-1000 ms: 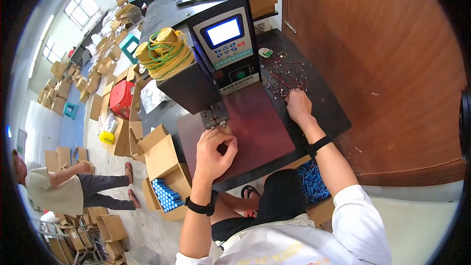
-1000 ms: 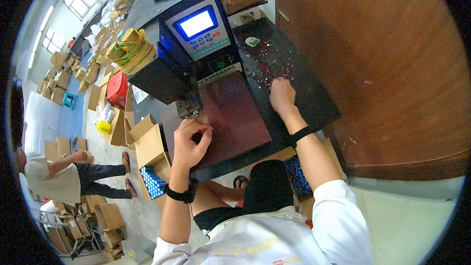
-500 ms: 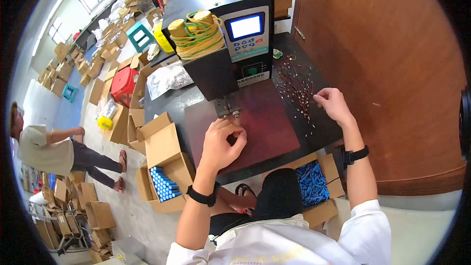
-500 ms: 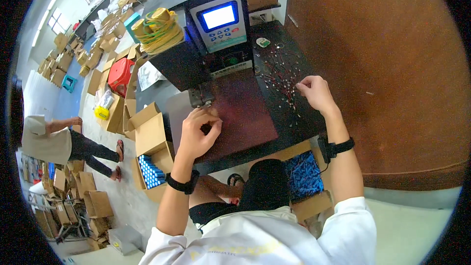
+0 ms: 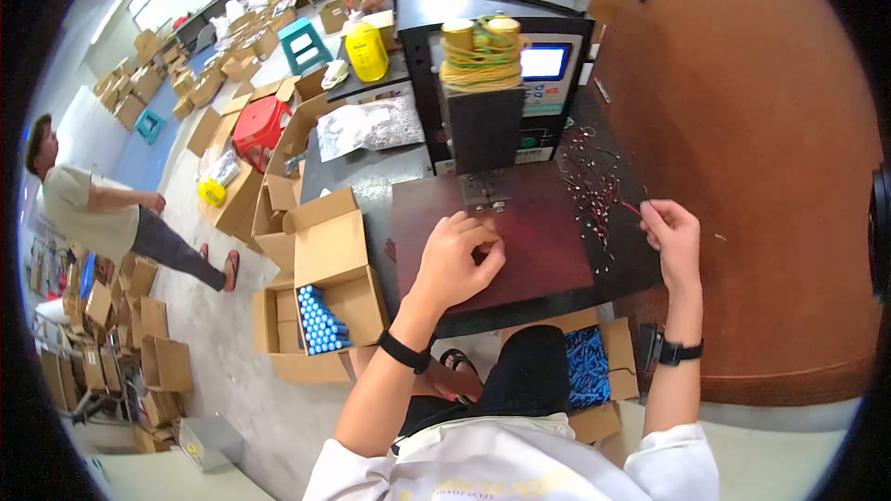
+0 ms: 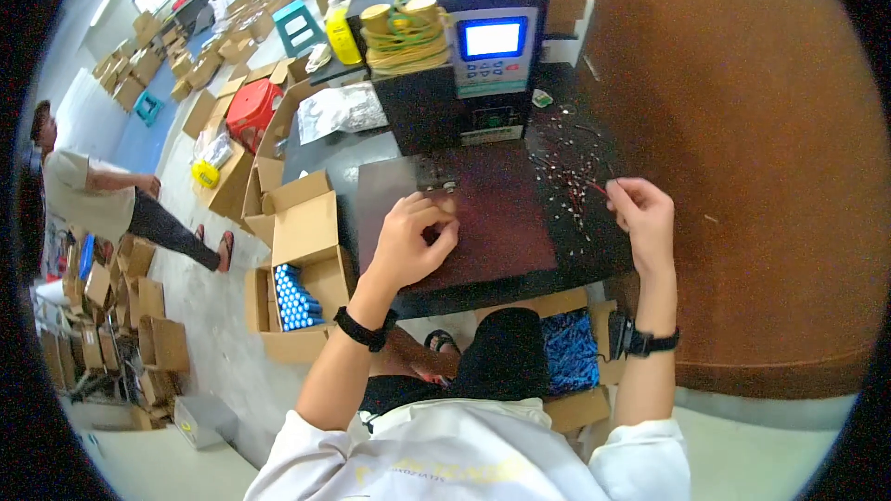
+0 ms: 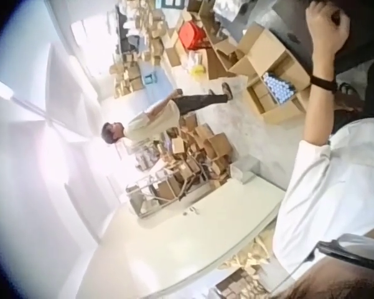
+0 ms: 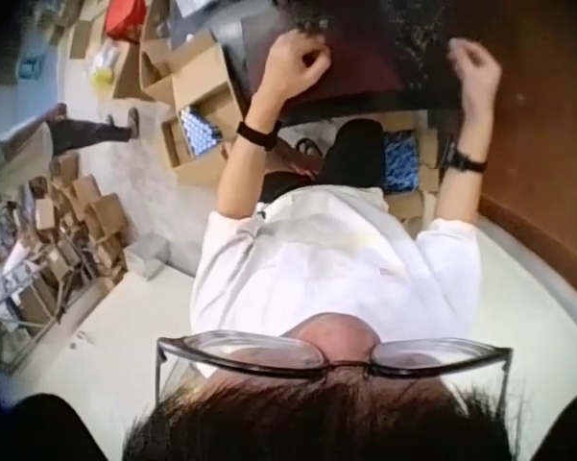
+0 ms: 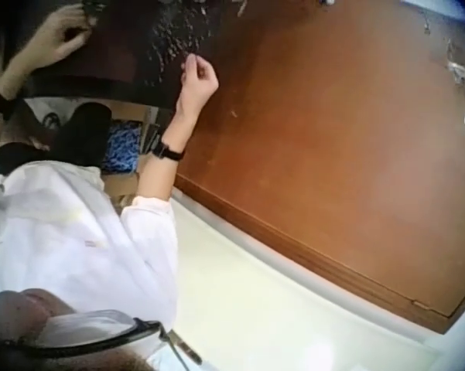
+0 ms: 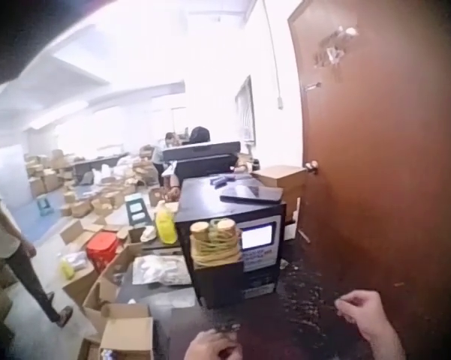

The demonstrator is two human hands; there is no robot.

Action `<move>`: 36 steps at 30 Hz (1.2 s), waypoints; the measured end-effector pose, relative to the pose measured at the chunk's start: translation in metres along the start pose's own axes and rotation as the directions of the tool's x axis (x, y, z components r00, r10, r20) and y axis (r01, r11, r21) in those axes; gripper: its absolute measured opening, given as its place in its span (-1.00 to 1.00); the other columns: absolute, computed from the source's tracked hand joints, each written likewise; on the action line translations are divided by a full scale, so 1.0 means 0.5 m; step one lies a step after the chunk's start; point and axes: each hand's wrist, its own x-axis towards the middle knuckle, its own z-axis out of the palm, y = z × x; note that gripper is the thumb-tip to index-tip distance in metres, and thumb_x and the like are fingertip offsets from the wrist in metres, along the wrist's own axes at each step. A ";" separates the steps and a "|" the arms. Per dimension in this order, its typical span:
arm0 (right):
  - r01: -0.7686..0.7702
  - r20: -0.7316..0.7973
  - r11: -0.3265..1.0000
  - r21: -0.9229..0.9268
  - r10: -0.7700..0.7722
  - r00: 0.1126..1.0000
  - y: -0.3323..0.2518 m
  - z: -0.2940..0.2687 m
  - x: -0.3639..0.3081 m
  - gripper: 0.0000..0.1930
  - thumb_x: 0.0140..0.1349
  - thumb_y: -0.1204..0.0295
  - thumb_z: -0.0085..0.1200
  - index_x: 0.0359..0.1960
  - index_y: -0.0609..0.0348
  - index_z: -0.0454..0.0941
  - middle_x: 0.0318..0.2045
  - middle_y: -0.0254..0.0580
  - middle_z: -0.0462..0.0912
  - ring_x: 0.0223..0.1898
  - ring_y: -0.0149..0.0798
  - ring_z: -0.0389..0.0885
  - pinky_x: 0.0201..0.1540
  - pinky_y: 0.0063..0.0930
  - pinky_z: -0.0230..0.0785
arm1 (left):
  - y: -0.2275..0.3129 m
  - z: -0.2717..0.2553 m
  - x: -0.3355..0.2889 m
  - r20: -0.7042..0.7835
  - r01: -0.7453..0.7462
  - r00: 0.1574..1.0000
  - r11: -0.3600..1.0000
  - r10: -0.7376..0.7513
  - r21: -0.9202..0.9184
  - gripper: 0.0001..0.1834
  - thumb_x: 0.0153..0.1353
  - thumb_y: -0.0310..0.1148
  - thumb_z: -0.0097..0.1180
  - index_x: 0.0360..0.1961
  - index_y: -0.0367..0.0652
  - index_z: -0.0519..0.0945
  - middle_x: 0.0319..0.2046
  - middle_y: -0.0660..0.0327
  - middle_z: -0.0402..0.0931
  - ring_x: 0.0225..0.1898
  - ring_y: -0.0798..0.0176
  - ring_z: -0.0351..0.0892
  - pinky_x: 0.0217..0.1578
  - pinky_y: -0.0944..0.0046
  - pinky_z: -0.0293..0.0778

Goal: The person picks up a battery from a box, places it into a spot welder, and positions a wire against the terminal. They activate the welder to join the wire to the battery and then set the assembly aside.

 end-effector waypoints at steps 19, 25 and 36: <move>-0.133 0.052 0.893 0.429 0.123 0.991 0.040 0.179 -0.176 -0.90 0.42 0.49 0.13 -0.15 0.27 0.61 -0.47 -0.38 0.53 -0.56 -0.62 0.31 -0.55 -0.72 0.08 | -0.089 -0.308 -0.327 0.103 0.351 0.784 0.573 -0.613 0.741 -0.81 0.00 -0.31 0.34 -0.36 -0.15 0.71 -0.28 0.09 0.60 -0.09 0.02 0.58 -0.13 0.07 0.54; -0.146 0.055 0.890 0.433 0.136 0.989 0.033 0.211 -0.158 -0.88 0.39 0.47 0.17 -0.16 0.28 0.62 -0.48 -0.35 0.55 -0.58 -0.61 0.34 -0.57 -0.72 0.09 | -0.113 -0.285 -0.322 0.210 0.119 0.760 0.450 -0.615 0.885 -0.87 0.11 -0.29 0.28 -0.41 -0.11 0.72 -0.36 0.13 0.54 -0.16 0.03 0.57 -0.13 0.08 0.52; -0.204 0.052 0.854 0.478 0.205 0.977 0.018 0.224 -0.139 -0.90 0.38 0.48 0.18 -0.20 0.27 0.61 -0.48 -0.36 0.57 -0.58 -0.61 0.37 -0.58 -0.72 0.12 | 0.024 -0.249 -0.129 -0.148 0.444 0.892 0.890 -0.427 0.104 -0.82 0.29 -0.38 0.24 -0.15 -0.23 0.63 -0.36 0.03 0.56 -0.32 -0.10 0.54 -0.21 0.01 0.50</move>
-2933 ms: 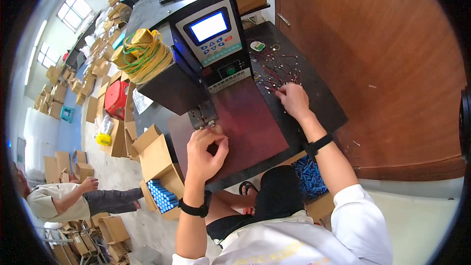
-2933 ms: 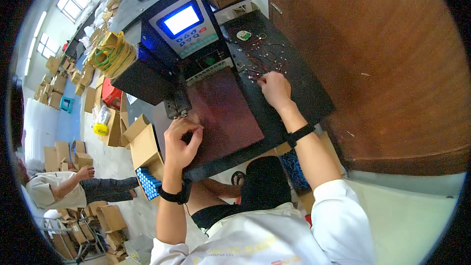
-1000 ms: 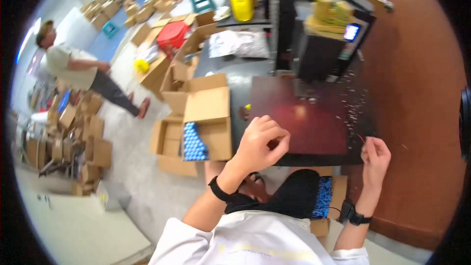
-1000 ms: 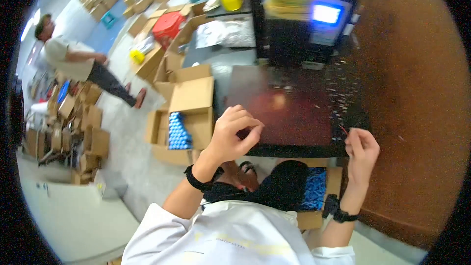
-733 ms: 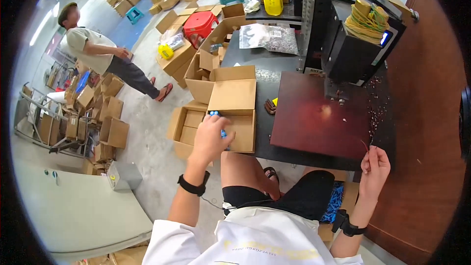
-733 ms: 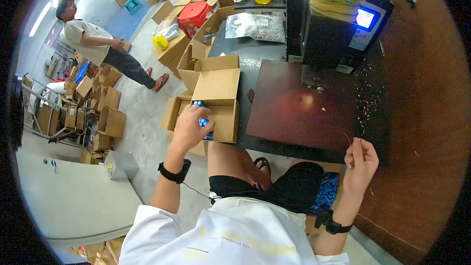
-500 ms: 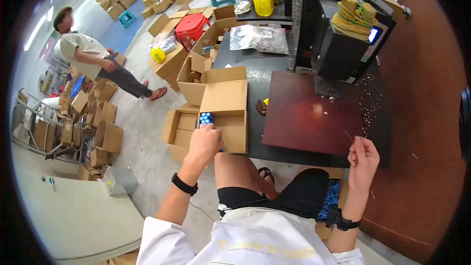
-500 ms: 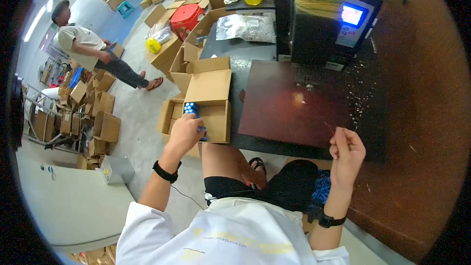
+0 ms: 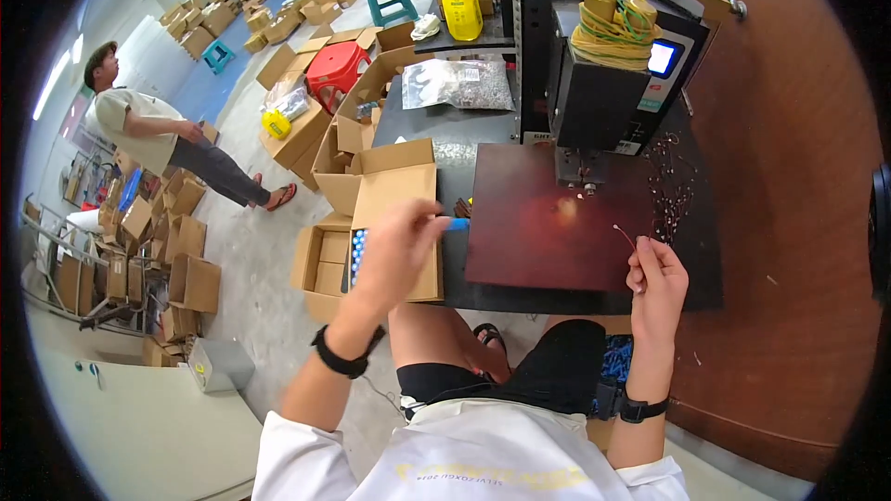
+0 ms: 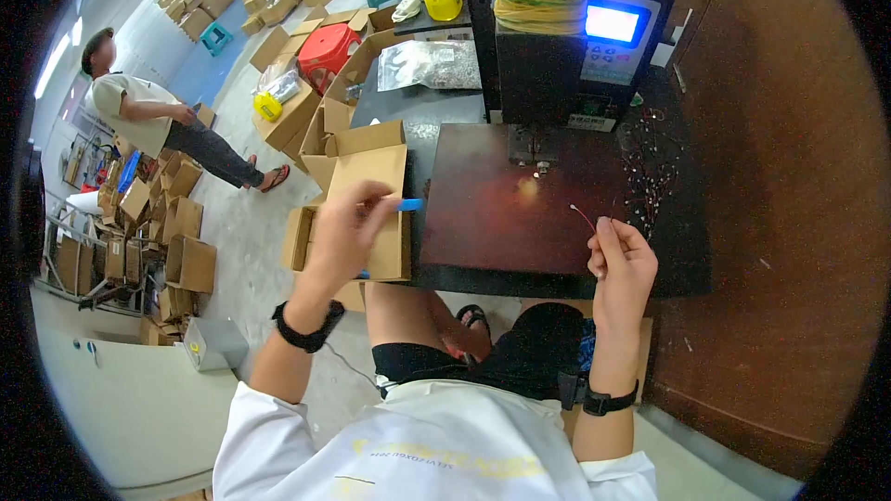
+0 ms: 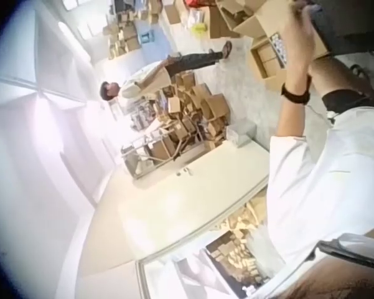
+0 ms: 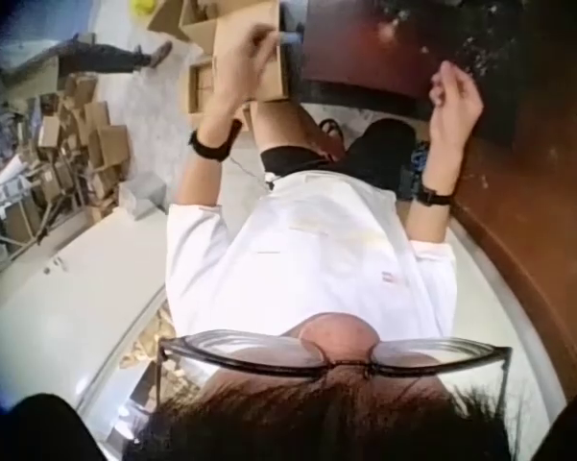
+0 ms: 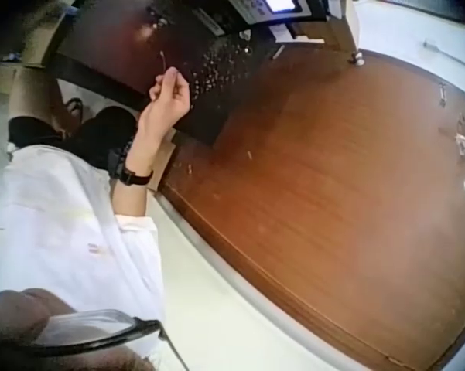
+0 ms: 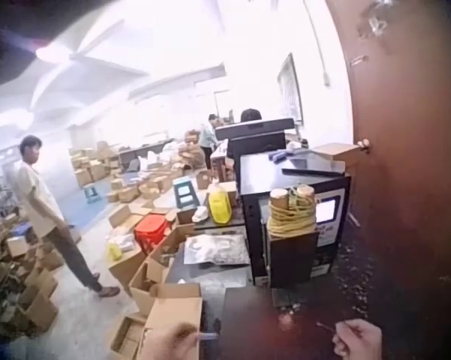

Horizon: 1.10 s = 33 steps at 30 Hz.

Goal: The person picks up a battery from a box, places it into a spot welder, and positions a wire against the terminal. They activate the welder to join the wire to the battery and then set the assembly aside.

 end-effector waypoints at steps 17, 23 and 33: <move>-0.110 0.023 0.990 0.083 0.109 0.994 -0.017 0.008 0.026 -0.92 0.37 0.49 0.19 -0.21 0.24 0.60 -0.49 -0.35 0.57 -0.58 -0.58 0.38 -0.56 -0.69 0.15 | 0.050 0.243 0.105 0.100 -0.252 0.961 0.965 0.258 -0.076 -0.76 0.12 -0.33 0.38 -0.29 -0.28 0.65 -0.40 0.04 0.54 -0.31 -0.04 0.49 -0.27 0.06 0.44; -0.111 0.027 0.992 0.065 0.110 0.994 -0.015 0.005 0.029 -0.90 0.35 0.48 0.21 -0.21 0.26 0.61 -0.48 -0.32 0.59 -0.57 -0.56 0.41 -0.55 -0.68 0.19 | 0.066 0.263 0.116 0.063 -0.187 0.980 0.982 0.186 0.001 -0.77 0.05 -0.29 0.40 -0.43 -0.24 0.66 -0.44 0.13 0.61 -0.27 0.01 0.52 -0.21 0.05 0.43; -0.102 0.029 0.993 0.059 0.101 0.994 -0.015 0.007 0.028 -0.87 0.33 0.46 0.24 -0.20 0.27 0.62 -0.48 -0.29 0.60 -0.57 -0.56 0.43 -0.55 -0.68 0.22 | 0.056 0.269 0.119 0.051 -0.206 0.977 0.978 0.207 -0.017 -0.68 0.04 -0.25 0.45 -0.41 -0.29 0.61 -0.46 0.01 0.43 -0.40 -0.07 0.45 -0.38 0.02 0.37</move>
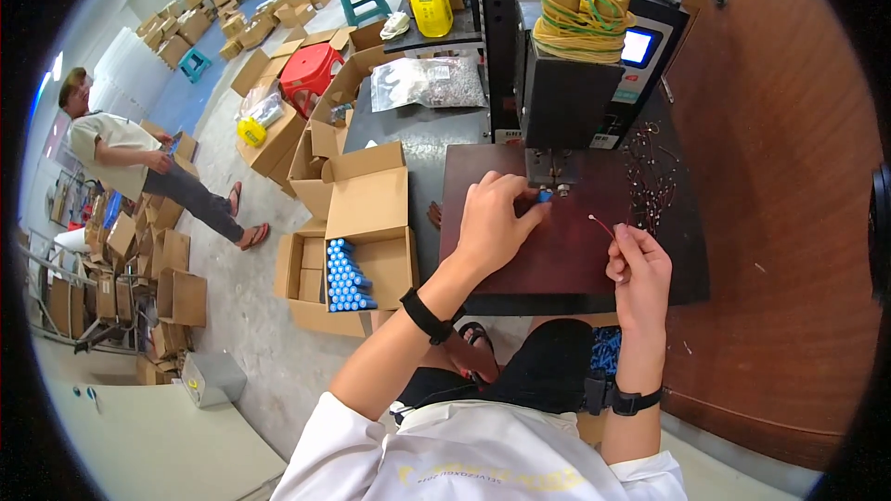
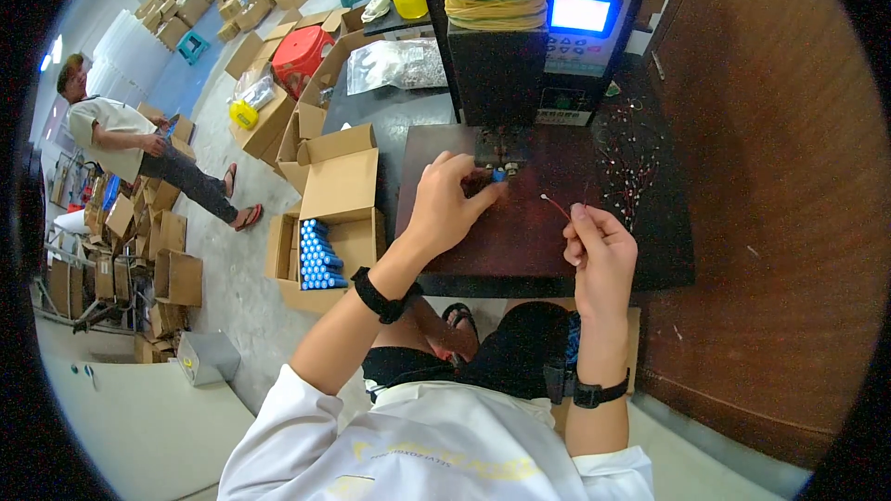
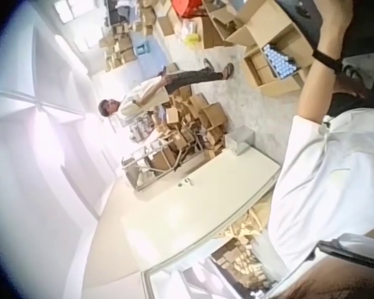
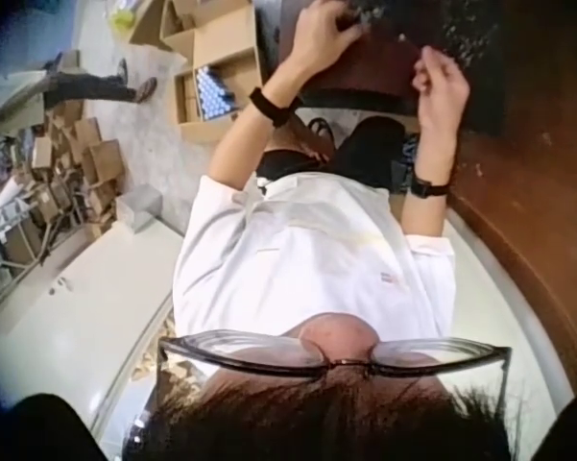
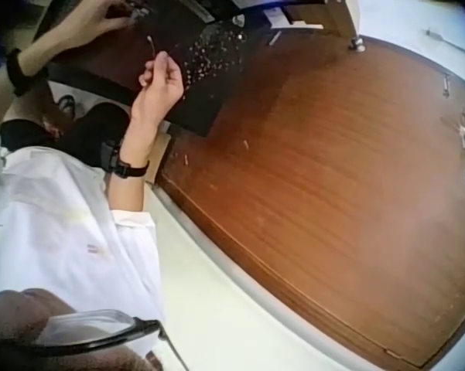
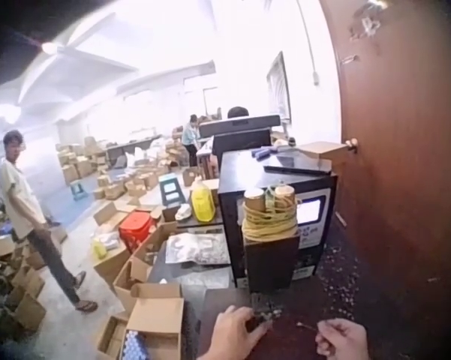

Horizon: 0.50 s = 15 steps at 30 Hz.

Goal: The person picks up a battery from a box, places it into a spot welder, and positions a wire against the terminal. They activate the welder to join the wire to the battery and then set the assembly aside.

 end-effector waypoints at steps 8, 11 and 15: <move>0.013 -0.006 1.000 0.000 -0.013 1.000 0.003 -0.001 0.003 -0.92 0.37 0.48 0.19 -0.20 0.23 0.62 -0.48 -0.33 0.59 -0.57 -0.57 0.42 -0.55 -0.69 0.19 | -0.003 0.003 -0.001 -0.018 -0.026 0.999 0.999 0.026 0.021 -0.68 0.08 -0.25 0.42 -0.34 -0.26 0.60 -0.41 0.03 0.48 -0.31 -0.08 0.46 -0.26 0.02 0.39; 0.030 0.004 0.999 0.018 -0.031 1.000 0.005 -0.005 0.002 -0.92 0.37 0.49 0.19 -0.20 0.23 0.62 -0.46 -0.31 0.62 -0.55 -0.56 0.46 -0.55 -0.70 0.21 | -0.001 0.005 -0.001 -0.018 0.037 0.999 0.999 -0.038 -0.031 -0.72 0.07 -0.28 0.40 -0.35 -0.23 0.59 -0.38 0.07 0.54 -0.26 -0.03 0.50 -0.19 0.05 0.38; 0.065 0.011 0.998 0.018 -0.065 0.998 0.012 -0.011 0.001 -0.85 0.32 0.49 0.26 -0.17 0.31 0.62 -0.41 -0.18 0.68 -0.53 -0.53 0.48 -0.52 -0.68 0.23 | 0.006 -0.006 -0.006 0.025 0.083 0.996 0.995 -0.082 -0.052 -0.74 0.04 -0.31 0.38 -0.34 -0.22 0.59 -0.41 0.12 0.55 -0.29 0.06 0.53 -0.17 0.10 0.38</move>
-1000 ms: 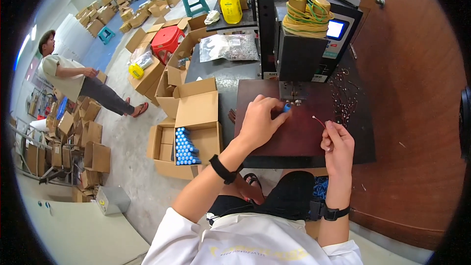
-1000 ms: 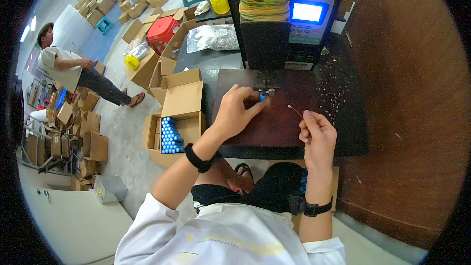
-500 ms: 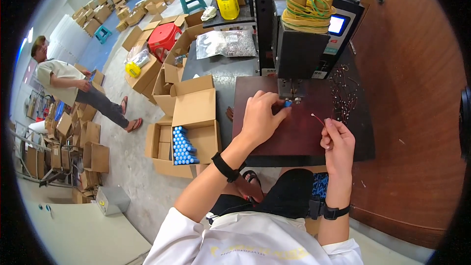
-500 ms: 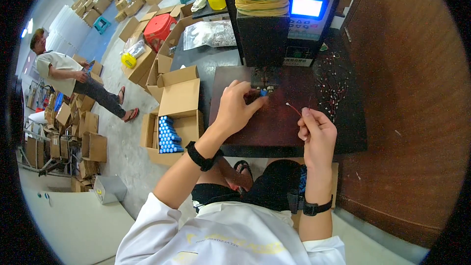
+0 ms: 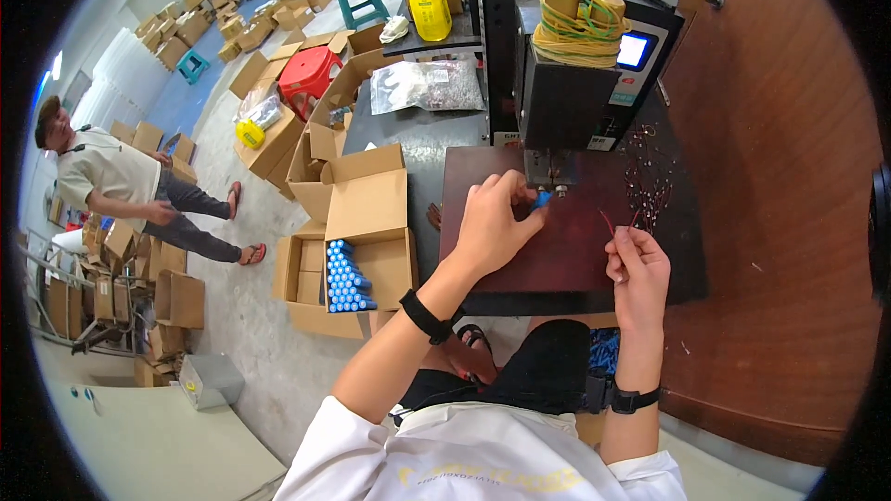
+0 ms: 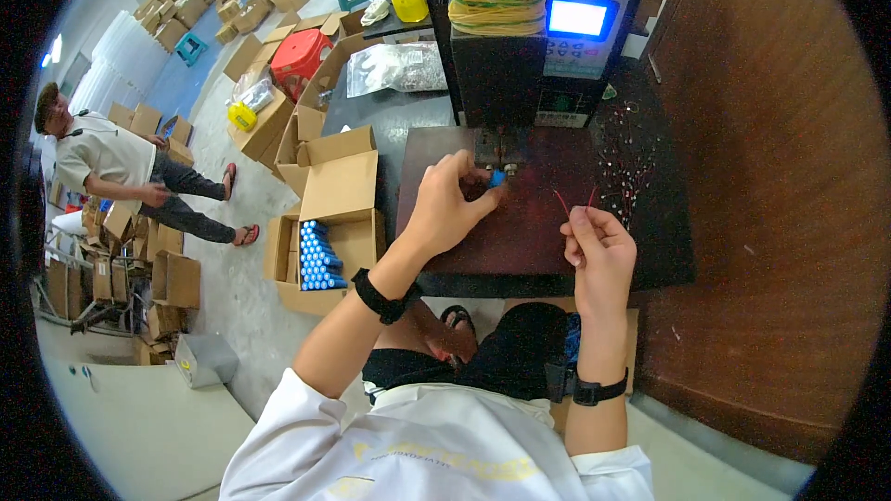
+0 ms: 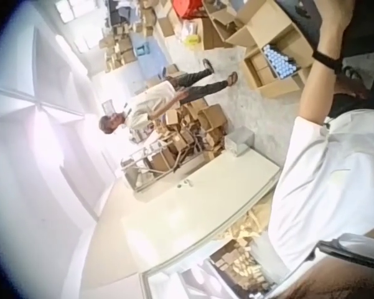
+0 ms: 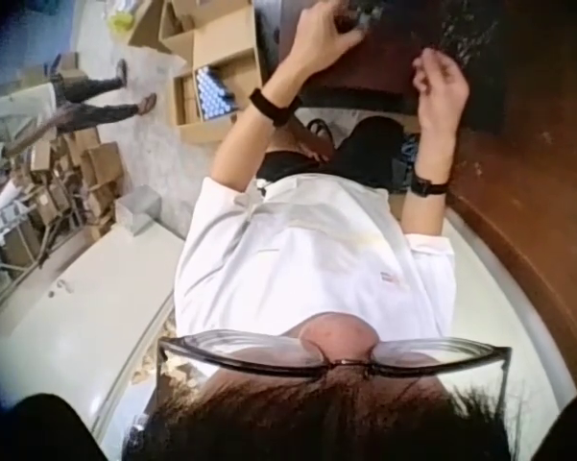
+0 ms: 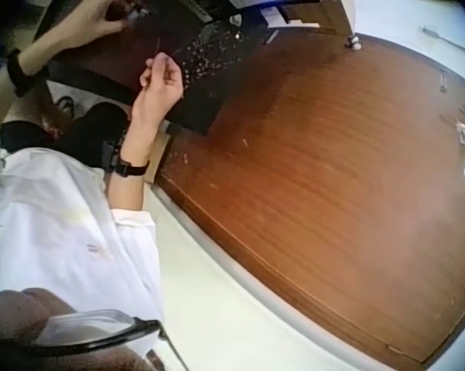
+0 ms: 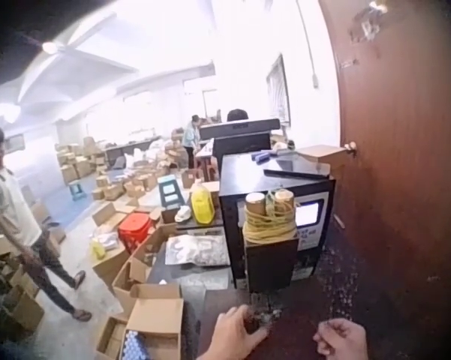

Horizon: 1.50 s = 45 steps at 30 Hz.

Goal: The person picks up a battery from a box, places it into a spot welder, and positions a wire against the terminal. They activate the welder to join the wire to the battery and then set the assembly aside.

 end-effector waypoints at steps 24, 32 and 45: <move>0.373 0.162 0.868 -0.326 -0.338 0.927 0.072 0.101 0.020 -0.88 0.26 0.58 0.30 -0.19 0.30 0.68 -0.35 -0.40 0.68 -0.38 -0.61 0.52 -0.30 -0.74 0.35 | -0.016 0.013 0.010 0.031 -0.141 0.990 0.985 0.139 0.094 -0.79 0.12 -0.25 0.31 -0.35 -0.18 0.73 -0.43 0.22 0.55 -0.24 0.09 0.48 -0.19 0.11 0.30; 0.372 0.122 0.855 -0.360 -0.353 0.928 0.078 0.103 0.024 -0.89 0.27 0.57 0.30 -0.20 0.31 0.68 -0.36 -0.41 0.67 -0.39 -0.62 0.50 -0.32 -0.74 0.33 | -0.018 0.016 0.009 0.032 -0.121 0.992 0.990 0.119 0.072 -0.77 0.13 -0.24 0.31 -0.32 -0.19 0.74 -0.42 0.21 0.56 -0.24 0.08 0.49 -0.17 0.11 0.31; 0.303 0.097 0.910 -0.282 -0.287 0.953 0.048 0.088 0.001 -0.85 0.27 0.52 0.30 -0.18 0.32 0.67 -0.41 -0.34 0.68 -0.49 -0.60 0.47 -0.46 -0.73 0.24 | -0.016 0.013 -0.004 0.009 -0.174 0.985 0.985 0.174 -0.002 -0.79 0.03 -0.33 0.26 -0.33 -0.19 0.74 -0.38 0.20 0.63 -0.23 0.10 0.53 -0.12 0.12 0.35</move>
